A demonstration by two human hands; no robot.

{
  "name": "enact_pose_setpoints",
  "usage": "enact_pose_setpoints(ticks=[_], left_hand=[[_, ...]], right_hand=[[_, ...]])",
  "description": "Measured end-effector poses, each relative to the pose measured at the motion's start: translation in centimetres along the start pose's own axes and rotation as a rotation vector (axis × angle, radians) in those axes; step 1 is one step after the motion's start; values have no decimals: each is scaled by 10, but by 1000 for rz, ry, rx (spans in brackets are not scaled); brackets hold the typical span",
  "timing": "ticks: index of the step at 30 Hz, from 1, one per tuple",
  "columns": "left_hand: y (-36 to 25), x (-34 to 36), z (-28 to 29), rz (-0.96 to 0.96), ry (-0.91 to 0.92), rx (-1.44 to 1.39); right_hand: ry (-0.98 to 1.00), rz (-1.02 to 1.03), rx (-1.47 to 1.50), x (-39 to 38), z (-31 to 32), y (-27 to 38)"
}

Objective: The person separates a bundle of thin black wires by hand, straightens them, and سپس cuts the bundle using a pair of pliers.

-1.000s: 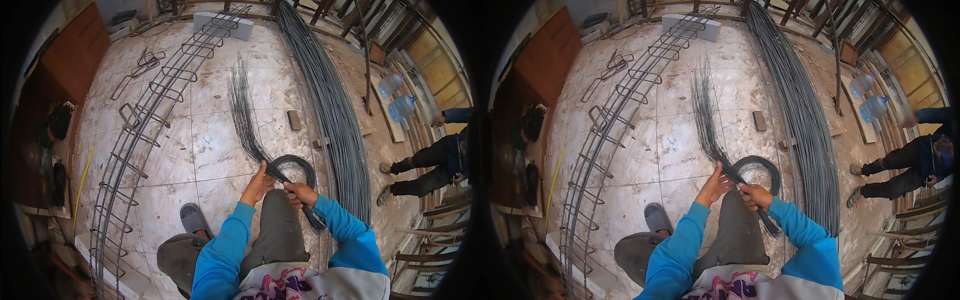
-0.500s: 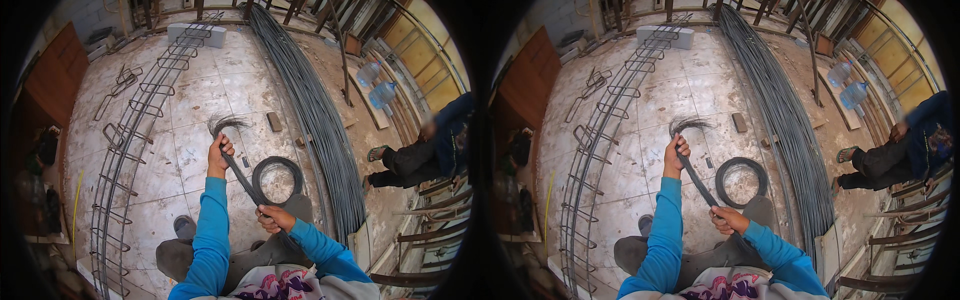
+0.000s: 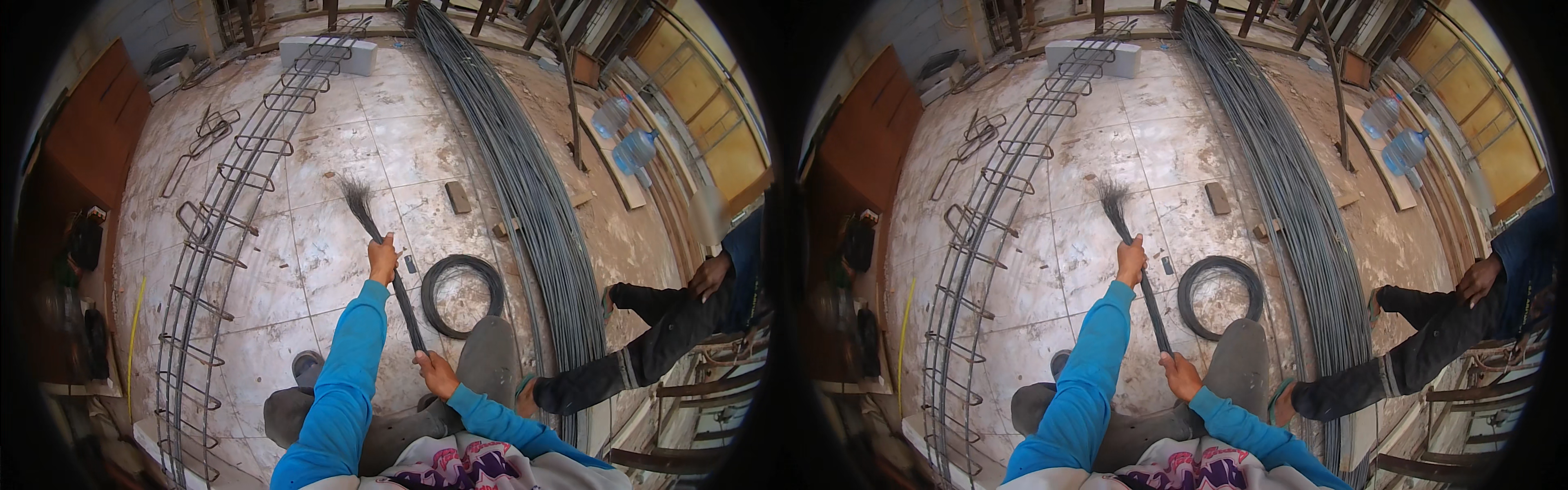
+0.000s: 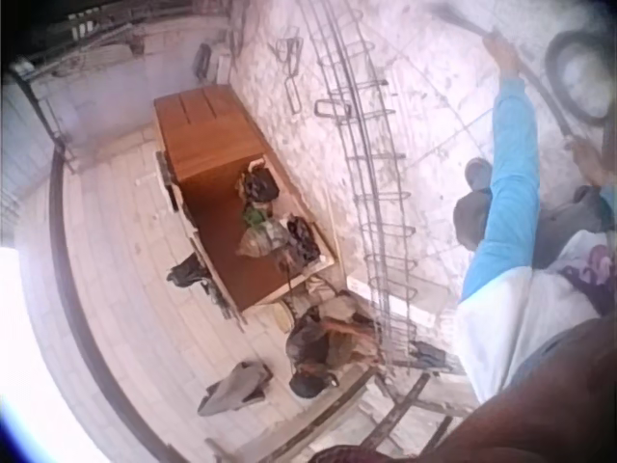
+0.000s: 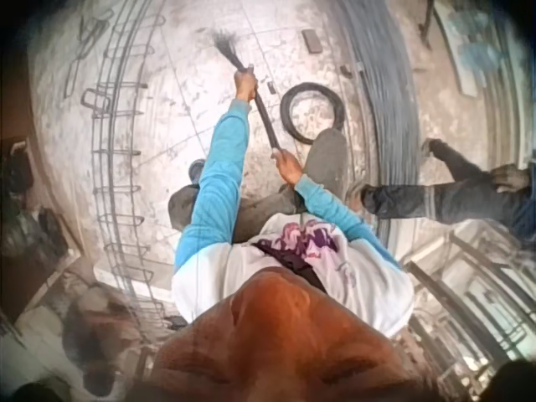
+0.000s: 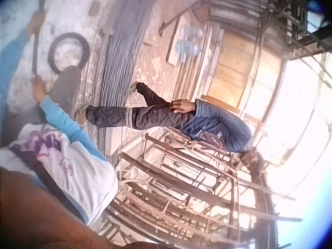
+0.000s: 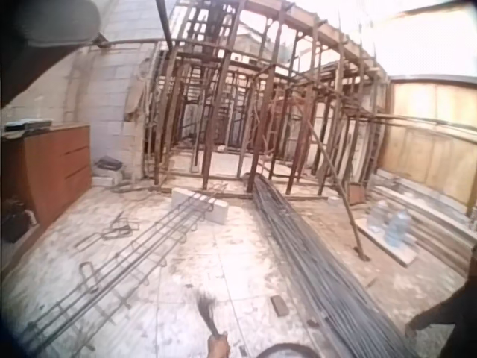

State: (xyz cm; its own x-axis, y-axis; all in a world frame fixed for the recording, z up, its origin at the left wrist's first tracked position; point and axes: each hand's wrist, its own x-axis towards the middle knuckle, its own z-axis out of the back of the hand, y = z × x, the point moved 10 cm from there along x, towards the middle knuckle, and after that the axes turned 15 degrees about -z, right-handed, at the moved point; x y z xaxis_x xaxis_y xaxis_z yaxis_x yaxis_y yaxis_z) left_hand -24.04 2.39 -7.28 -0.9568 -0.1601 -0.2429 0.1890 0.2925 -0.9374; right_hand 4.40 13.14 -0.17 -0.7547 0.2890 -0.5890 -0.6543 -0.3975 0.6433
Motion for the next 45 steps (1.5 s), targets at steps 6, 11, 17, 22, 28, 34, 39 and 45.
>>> enact_pose_setpoints(ticks=[6,11,17,22,28,34,39,45], left_hand=[[116,-21,68,88,-108,379],[176,-15,91,208,-38,591],[103,-10,14,246,32,-66],[-205,-18,-28,-359,334,-162],[-253,-57,9,-373,230,-166],[-250,-88,26,-297,204,-6],[-279,-111,56,-343,240,162],[-287,-139,108,-325,272,303]], right_hand=[[535,-531,277,-10,-63,-63],[661,-641,396,-19,-71,-46],[277,-241,268,15,-13,-50],[250,98,656,-16,117,169],[183,345,534,-36,171,258],[193,257,712,-1,181,236],[194,218,668,-14,214,257],[48,417,641,-48,299,323]])
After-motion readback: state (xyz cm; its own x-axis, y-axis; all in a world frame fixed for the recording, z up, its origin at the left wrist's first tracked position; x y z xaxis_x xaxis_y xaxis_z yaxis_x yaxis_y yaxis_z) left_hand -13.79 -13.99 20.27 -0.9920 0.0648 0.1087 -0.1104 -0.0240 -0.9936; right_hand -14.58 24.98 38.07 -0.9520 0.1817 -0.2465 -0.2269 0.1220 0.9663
